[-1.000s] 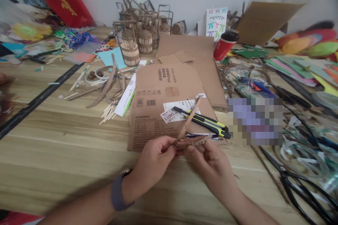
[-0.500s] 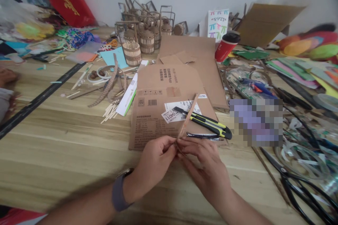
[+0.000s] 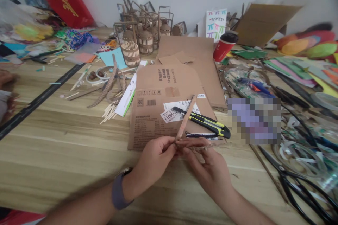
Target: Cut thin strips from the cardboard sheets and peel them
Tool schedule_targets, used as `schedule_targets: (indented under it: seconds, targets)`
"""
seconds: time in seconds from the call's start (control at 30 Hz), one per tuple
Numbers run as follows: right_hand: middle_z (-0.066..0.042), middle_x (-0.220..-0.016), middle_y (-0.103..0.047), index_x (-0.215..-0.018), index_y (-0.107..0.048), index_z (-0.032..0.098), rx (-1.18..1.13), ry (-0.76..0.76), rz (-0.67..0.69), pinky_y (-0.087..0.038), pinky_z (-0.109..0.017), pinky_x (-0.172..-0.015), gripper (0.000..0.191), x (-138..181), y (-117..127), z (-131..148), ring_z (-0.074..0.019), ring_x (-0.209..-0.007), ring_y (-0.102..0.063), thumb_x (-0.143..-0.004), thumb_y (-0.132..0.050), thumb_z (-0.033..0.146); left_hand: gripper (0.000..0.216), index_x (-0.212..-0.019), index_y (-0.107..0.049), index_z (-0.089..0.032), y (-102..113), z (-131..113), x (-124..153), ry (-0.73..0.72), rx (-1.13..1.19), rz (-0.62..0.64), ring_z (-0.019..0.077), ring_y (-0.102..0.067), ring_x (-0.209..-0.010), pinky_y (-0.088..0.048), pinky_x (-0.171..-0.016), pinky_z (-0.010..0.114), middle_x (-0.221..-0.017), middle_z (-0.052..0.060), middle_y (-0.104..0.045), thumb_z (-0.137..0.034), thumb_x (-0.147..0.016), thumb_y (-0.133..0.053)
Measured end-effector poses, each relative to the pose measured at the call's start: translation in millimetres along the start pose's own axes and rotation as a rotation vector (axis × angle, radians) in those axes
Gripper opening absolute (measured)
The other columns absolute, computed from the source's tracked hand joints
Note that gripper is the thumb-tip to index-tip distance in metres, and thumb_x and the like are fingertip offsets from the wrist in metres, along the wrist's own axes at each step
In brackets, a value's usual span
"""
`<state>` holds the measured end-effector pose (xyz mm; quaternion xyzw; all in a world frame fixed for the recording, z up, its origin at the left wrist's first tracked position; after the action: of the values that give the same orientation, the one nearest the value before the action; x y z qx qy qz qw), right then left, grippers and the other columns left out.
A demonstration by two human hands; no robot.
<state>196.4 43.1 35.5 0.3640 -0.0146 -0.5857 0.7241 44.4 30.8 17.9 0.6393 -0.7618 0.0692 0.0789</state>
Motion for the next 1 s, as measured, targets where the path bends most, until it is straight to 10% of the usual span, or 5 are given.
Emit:
schedule_targets:
  seconds: [0.4, 0.77, 1.0]
  targets:
    - [-0.007, -0.094, -0.075, -0.092, -0.065, 0.024, -0.320, -0.218, 0.051, -0.059, -0.034, -0.076, 0.013, 1.8, -4.2, -6.7, -0.0214, -0.090, -0.072, -0.094, -0.054, 0.031, 0.024, -0.092, -0.074, -0.015, -0.8, 3.1, 0.4, 0.062, 0.045, -0.034, 0.0201, -0.069, -0.079, -0.054, -0.074, 0.029, -0.084, 0.006, -0.074, -0.029, -0.085, -0.055]
    - [-0.003, -0.101, -0.076, -0.095, -0.058, 0.027, 0.174, 0.275, 0.043, -0.049, -0.042, -0.086, 0.012, 0.9, -3.4, 8.0, -0.0226, -0.099, -0.070, -0.087, -0.064, 0.020, 0.028, -0.094, -0.075, -0.018, 1.9, -9.3, 2.9, -0.033, -0.100, -0.075, 0.0186, -0.068, -0.085, -0.051, -0.077, 0.025, -0.090, 0.003, -0.075, -0.022, -0.085, -0.049]
    - [-0.002, -0.095, -0.077, -0.100, -0.061, 0.028, 0.110, 0.165, -0.004, -0.053, -0.038, -0.081, 0.015, 0.7, -2.7, 9.1, -0.0207, -0.090, -0.073, -0.089, -0.058, 0.018, 0.024, -0.086, -0.074, -0.017, 1.5, -3.2, 2.0, 0.038, -0.014, -0.119, 0.0190, -0.068, -0.078, -0.054, -0.071, 0.026, -0.084, 0.004, -0.075, -0.024, -0.081, -0.052]
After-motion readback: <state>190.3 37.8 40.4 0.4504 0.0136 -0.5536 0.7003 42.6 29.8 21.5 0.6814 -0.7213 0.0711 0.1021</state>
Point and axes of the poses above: each hand's wrist, its own x-axis away from the middle knuckle, its own y-axis out of the back of the hand, z = x × y, the point moved 3 cm from there along -x, towards the middle knuckle
